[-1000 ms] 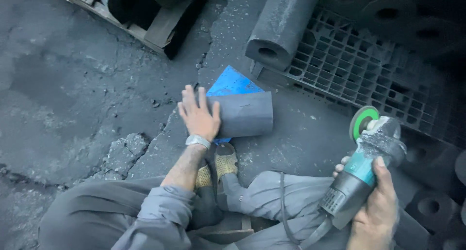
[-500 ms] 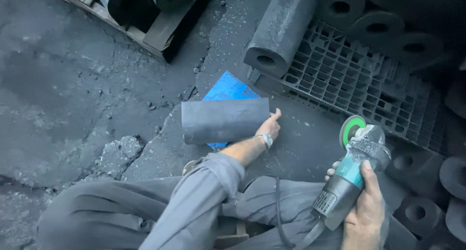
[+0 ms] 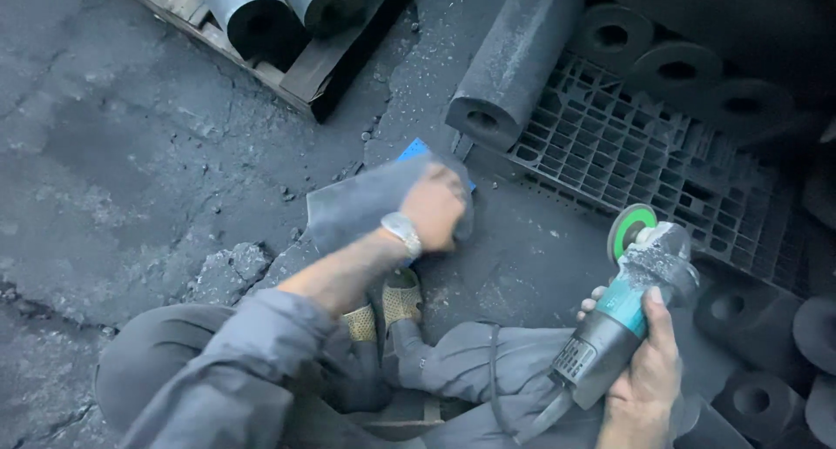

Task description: Grinding the surface of a grey industrial part using an angle grinder.

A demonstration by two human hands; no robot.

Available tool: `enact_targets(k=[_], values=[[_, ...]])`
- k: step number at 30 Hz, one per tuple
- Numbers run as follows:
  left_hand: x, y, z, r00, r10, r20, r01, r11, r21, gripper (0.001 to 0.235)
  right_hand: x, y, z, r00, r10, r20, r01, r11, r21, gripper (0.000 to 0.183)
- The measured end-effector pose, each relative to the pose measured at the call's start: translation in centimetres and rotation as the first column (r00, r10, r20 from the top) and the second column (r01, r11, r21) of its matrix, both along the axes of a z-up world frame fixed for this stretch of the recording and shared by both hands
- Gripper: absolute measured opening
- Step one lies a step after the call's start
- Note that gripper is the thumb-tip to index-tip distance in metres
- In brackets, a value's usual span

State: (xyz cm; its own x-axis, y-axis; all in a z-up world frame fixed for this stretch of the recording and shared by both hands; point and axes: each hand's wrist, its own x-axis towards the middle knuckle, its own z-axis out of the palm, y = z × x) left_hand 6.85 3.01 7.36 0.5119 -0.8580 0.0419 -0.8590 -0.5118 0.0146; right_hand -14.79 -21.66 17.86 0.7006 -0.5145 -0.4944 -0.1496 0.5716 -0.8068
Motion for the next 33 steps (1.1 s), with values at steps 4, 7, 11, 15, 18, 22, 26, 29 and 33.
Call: enact_targets(k=[4, 7, 11, 15, 18, 22, 26, 29, 33], values=[[3.3, 5.8, 4.8, 0.963, 0.221, -0.156, -0.261, 0.911, -0.321, 0.058, 0.1, -0.4, -0.6, 1.000, 0.022, 0.019, -0.023, 0.999, 0.024, 0.052], [3.6, 7.4, 4.4, 0.933, 0.256, -0.253, -0.349, 0.816, -0.462, 0.059, 0.4, 0.4, 0.3, 0.998, 0.034, 0.050, -0.037, 0.997, 0.067, 0.053], [2.4, 6.6, 3.5, 0.944, 0.183, -0.273, -0.307, 0.789, -0.532, 0.058, 0.1, 1.0, 0.8, 0.999, 0.030, 0.028, -0.031, 0.999, 0.041, 0.055], [0.0, 4.8, 3.3, 0.966, 0.067, -0.250, -0.193, 0.830, -0.523, 0.055, -0.6, 0.3, -0.3, 0.998, 0.047, 0.043, -0.051, 0.994, 0.092, 0.055], [-0.7, 5.7, 3.9, 0.971, -0.026, -0.240, -0.095, 0.872, -0.480, 0.055, -1.2, 0.0, -0.7, 0.992, 0.113, 0.062, -0.118, 0.990, 0.072, 0.055], [-0.4, 8.1, 5.8, 0.965, -0.065, -0.255, -0.029, 0.937, -0.349, 0.052, -1.2, 0.6, -0.3, 0.991, 0.121, 0.052, -0.123, 0.991, 0.048, 0.056], [1.4, 10.7, 4.3, 0.983, -0.085, -0.163, 0.049, 0.975, -0.215, 0.049, -1.4, 0.7, -0.2, 0.992, 0.126, 0.024, -0.127, 0.992, 0.017, 0.057], [2.1, 12.6, 3.2, 0.997, -0.054, -0.060, 0.043, 0.985, -0.165, 0.053, -2.2, 0.6, -0.2, 0.993, 0.116, 0.025, -0.116, 0.993, 0.027, 0.057], [-1.7, 10.2, 5.6, 0.992, 0.066, -0.107, -0.078, 0.990, -0.115, 0.061, -1.2, 1.2, 0.3, 0.995, 0.100, -0.006, -0.100, 0.995, -0.004, 0.056]])
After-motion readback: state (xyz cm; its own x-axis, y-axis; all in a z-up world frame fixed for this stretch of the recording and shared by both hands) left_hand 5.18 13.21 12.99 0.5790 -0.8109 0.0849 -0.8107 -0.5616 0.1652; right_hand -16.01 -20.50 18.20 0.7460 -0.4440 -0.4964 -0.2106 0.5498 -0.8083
